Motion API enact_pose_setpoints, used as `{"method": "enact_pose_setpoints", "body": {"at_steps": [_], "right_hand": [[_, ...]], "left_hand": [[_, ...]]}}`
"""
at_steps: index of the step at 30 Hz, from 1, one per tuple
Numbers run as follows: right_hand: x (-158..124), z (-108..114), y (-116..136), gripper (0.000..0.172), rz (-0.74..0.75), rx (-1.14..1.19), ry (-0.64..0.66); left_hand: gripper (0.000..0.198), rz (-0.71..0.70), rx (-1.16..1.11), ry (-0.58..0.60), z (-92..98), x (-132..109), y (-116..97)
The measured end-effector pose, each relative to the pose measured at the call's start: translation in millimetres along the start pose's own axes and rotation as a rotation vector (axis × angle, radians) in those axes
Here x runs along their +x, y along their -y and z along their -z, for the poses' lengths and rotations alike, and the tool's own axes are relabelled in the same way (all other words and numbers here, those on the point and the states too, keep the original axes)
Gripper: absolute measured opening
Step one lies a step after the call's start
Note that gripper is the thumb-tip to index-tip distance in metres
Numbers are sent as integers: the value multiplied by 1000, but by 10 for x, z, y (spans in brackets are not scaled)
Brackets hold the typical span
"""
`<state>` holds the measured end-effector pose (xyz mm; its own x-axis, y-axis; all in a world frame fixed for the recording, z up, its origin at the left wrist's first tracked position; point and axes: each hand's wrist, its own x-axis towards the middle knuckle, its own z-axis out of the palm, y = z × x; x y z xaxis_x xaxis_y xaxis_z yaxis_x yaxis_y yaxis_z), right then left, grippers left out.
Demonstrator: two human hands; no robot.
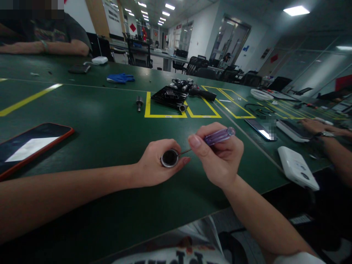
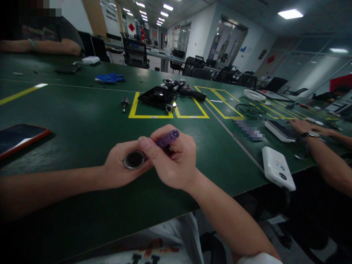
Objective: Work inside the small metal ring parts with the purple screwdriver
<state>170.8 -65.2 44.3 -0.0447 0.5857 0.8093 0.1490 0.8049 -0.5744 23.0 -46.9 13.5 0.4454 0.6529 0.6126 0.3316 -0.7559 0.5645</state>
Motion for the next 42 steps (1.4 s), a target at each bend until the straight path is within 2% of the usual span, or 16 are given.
{"method": "enact_pose_setpoints", "body": {"at_steps": [2, 4, 7, 11, 14, 19, 27, 31, 37, 42], "right_hand": [[-8, -10, -40, 14, -67, 78, -71], [-3, 4, -53, 15, -108, 122, -62], [49, 79, -17, 14, -152, 78, 91], [197, 171, 13, 24, -247, 14, 403], [300, 160, -41, 28, -225, -68, 472], [314, 89, -185, 34, -220, -31, 350], [156, 91, -389, 33, -425, 223, 152], [142, 82, -397, 33, -448, 275, 98], [119, 67, -344, 34, -390, 177, 99], [126, 79, -371, 34, -461, 232, 108]], "left_hand": [[19, 16, 26, -11, -4, -1, 0], [19, -6, 38, -15, -7, 2, 19], [21, -57, 69, 11, 0, 20, 80], [22, -80, 87, 30, 24, 72, 207], [20, -55, 129, -2, 34, 114, 300], [22, -64, 231, -45, 26, 147, 372], [21, -93, 282, 7, 28, 151, 360], [21, -84, 268, 11, 26, 160, 360], [23, -68, 296, 8, 21, 157, 361], [21, -86, 300, 13, 19, 149, 373]]}}
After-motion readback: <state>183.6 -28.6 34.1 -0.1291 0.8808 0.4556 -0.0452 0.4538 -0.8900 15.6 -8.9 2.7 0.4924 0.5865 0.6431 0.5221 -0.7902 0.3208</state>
